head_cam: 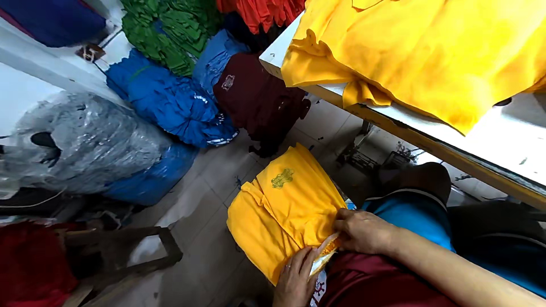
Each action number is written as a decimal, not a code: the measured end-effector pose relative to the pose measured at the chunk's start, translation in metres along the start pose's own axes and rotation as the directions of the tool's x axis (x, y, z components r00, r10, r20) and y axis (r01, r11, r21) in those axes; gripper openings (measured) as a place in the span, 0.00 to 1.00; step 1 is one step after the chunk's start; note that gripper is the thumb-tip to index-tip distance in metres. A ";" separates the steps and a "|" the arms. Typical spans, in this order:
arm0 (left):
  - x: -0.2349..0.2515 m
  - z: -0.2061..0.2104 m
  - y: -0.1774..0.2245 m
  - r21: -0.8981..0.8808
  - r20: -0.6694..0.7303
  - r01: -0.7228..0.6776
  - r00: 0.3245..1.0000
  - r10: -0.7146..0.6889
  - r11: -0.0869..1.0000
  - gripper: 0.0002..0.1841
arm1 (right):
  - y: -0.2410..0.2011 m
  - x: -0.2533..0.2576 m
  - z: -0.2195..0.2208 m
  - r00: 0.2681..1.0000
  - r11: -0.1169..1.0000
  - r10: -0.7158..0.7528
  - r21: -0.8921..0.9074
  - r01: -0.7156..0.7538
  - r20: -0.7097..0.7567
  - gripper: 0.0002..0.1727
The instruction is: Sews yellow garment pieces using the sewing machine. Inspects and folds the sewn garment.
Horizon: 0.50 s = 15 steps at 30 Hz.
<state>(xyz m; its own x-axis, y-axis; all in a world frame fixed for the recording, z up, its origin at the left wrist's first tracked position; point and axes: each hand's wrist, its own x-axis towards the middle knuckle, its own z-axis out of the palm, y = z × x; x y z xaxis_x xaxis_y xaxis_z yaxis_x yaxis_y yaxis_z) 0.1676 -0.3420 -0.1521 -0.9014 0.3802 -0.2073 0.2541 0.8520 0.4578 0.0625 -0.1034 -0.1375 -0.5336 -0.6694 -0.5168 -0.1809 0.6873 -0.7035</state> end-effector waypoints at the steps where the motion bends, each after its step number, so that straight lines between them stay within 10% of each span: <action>1: -0.001 -0.001 0.001 0.013 0.002 0.020 1.000 -0.020 1.000 0.25 | -0.001 0.000 0.000 1.000 1.000 -0.011 -0.019 0.011 0.006 0.25; 15: -0.006 -0.004 0.010 0.251 0.027 0.069 0.997 -0.078 0.966 0.32 | -0.001 0.010 0.013 0.947 0.906 -0.320 -0.302 0.295 -0.035 0.13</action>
<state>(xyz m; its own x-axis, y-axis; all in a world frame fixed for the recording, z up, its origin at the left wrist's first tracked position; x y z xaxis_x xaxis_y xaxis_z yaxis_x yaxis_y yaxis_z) 0.1742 -0.3373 -0.1433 -0.9086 0.3221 -0.2660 0.2712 0.9391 0.2109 0.0683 -0.1146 -0.1487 -0.4759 -0.8441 -0.2473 -0.5710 0.5103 -0.6431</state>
